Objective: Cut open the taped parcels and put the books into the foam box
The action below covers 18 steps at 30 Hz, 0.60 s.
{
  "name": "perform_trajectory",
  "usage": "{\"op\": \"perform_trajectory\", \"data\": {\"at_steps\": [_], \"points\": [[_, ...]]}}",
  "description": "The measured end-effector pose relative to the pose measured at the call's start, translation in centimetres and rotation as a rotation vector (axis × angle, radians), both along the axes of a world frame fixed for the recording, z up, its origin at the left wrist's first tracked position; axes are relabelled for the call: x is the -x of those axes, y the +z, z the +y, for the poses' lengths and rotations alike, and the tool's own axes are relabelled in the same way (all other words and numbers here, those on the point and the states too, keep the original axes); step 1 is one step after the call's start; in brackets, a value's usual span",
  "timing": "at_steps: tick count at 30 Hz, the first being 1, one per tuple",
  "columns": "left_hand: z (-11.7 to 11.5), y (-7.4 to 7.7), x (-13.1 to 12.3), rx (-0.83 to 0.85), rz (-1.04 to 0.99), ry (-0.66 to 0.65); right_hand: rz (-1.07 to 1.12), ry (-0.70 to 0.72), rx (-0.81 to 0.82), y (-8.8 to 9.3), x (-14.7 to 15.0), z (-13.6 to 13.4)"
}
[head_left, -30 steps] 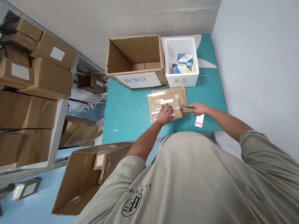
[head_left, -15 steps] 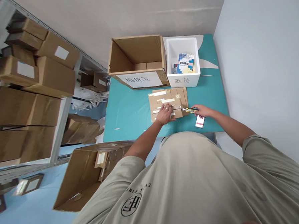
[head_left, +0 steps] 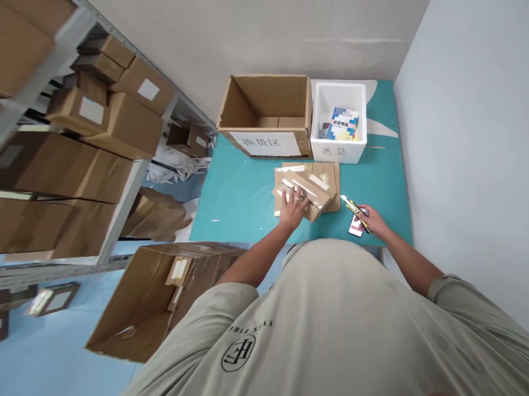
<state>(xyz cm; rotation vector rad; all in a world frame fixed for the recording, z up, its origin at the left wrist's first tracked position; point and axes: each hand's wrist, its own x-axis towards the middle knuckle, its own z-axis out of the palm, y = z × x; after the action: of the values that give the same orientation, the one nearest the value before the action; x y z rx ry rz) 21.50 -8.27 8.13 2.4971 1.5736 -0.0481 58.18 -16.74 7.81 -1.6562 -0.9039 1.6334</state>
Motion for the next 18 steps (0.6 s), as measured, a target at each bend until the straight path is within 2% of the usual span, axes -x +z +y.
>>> {"op": "perform_trajectory", "data": {"at_steps": [4,7,9,13,16,18], "points": [[1.6,0.8,3.3,0.048,0.028,0.006,0.054,-0.073,0.017,-1.2,0.7,-1.3],[2.3,0.6,3.9,0.144,0.010,0.172,0.074,-0.115,0.011,-2.0,1.0,-2.2],[2.0,0.0,2.8,0.181,-0.049,0.347,0.082,-0.130,0.002,-2.4,1.4,-2.7],[0.7,-1.1,-1.7,0.150,-0.153,0.751,0.110,-0.162,-0.008,-2.9,2.1,-3.7],[0.6,-1.4,-4.2,0.238,-0.138,0.953,0.126,-0.168,0.005,-2.9,2.6,-4.3],[1.2,-1.4,-4.7,0.297,-0.155,1.069,0.129,-0.165,0.003,-2.9,2.8,-4.6]]}}
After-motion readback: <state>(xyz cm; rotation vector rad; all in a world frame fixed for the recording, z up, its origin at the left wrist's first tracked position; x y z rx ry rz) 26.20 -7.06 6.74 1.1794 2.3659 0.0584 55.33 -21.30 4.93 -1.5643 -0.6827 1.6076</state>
